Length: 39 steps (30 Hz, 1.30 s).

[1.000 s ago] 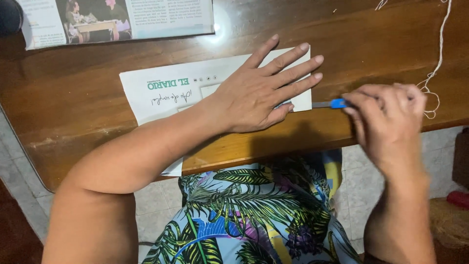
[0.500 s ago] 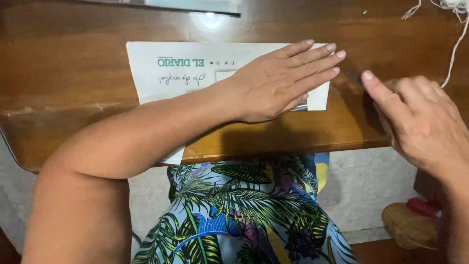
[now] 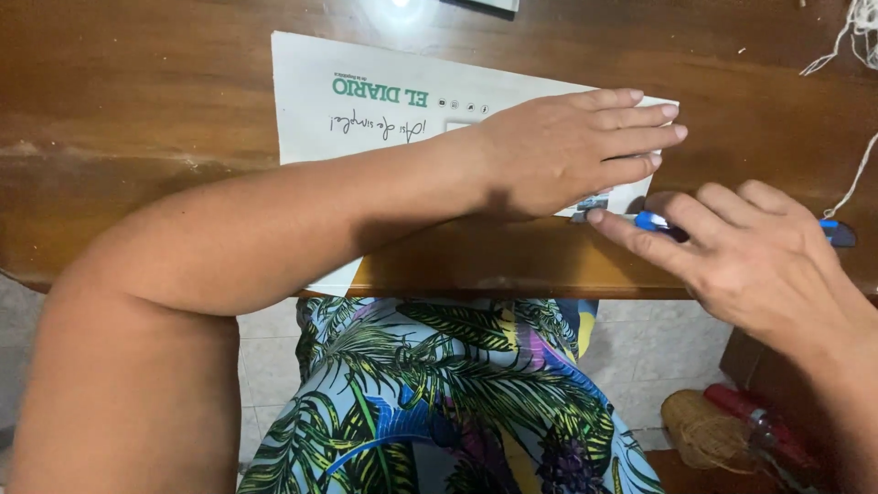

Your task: Folding and cutting newspaper sheets into smaller sections using a utility knife.

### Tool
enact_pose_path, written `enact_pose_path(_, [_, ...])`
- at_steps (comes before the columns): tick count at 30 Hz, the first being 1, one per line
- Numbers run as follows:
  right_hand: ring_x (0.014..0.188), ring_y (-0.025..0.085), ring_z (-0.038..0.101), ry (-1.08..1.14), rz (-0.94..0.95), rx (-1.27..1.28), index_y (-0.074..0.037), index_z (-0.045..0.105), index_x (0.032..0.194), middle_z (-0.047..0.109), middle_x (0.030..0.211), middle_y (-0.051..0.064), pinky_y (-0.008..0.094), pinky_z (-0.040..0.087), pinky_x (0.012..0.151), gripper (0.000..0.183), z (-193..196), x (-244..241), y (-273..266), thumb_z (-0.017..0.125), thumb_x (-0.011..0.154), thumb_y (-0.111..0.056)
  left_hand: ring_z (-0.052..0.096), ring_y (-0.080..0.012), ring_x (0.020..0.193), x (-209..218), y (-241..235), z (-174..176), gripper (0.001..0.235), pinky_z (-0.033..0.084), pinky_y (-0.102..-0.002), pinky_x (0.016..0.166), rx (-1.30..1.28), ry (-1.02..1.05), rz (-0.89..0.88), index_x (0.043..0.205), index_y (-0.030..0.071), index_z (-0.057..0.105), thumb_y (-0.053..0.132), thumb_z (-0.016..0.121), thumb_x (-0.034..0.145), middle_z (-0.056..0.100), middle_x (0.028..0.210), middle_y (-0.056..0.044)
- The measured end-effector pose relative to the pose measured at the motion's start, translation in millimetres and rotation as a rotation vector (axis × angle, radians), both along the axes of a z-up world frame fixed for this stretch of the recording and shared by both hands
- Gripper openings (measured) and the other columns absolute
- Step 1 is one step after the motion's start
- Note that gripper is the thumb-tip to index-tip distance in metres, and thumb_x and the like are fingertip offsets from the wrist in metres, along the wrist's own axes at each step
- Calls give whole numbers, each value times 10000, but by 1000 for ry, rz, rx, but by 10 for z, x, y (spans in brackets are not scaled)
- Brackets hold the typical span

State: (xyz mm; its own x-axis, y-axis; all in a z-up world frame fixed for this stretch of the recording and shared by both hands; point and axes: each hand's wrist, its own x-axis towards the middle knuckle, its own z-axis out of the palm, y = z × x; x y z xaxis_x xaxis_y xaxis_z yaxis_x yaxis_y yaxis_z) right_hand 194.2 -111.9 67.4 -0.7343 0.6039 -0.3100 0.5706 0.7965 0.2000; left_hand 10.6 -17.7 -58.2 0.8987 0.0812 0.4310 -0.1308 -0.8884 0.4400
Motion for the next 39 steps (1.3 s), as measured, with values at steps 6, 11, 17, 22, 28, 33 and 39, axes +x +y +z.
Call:
enact_pose_path(6, [682,137,522,-77,22,-27,-320,407,1370,517,818,-48,260,455,622,644,0,-5,31,507,794,-49,225,-309,1326,29,-4,-40,430,129,-427,1104,73,30,6,1299,-38,504,234,431,974,300,1421,-188])
enact_pose_path(11, [673,133,513,-100,4,-11,-348,399,1379,509,831,-58,258,433,614,611,50,26,16,491,830,-96,192,-321,1336,28,6,-45,471,90,-445,1104,13,62,-37,1336,-54,453,246,346,989,257,1433,-201])
enact_pose_path(17, [610,122,494,-173,-17,22,-373,359,1413,495,766,-64,241,435,587,677,75,102,-42,528,833,-67,295,-384,1276,-17,-10,-40,357,182,-488,1074,5,-181,-4,1247,79,530,355,598,1032,358,1359,-240])
enact_pose_path(22, [652,119,513,-180,-81,42,-399,344,1421,521,824,-56,253,453,567,569,2,330,-163,473,923,-157,306,-367,1280,-32,-12,-13,265,215,-497,1074,12,-182,15,1233,180,615,142,625,971,336,1378,-178])
enact_pose_path(28, [712,110,525,-202,-134,31,-377,324,1446,509,860,-53,256,470,594,605,-3,480,-289,439,918,-105,316,-388,1238,-82,5,121,403,216,-524,1031,114,-145,11,1251,139,537,231,702,896,475,1318,-128])
enact_pose_path(33, [709,85,519,-277,-169,64,-414,315,1448,468,808,-65,224,472,628,602,38,527,-357,458,925,-153,320,-348,1253,-125,-1,222,474,168,-503,1058,108,-83,-4,1300,97,489,278,674,903,487,1299,-123])
enact_pose_path(39, [662,221,467,-46,-605,-43,-363,461,1416,432,836,42,368,486,557,616,-99,485,-597,587,864,-121,248,-342,1305,-136,15,298,608,87,-524,1093,70,-32,-43,1382,15,348,200,686,912,437,1376,-170])
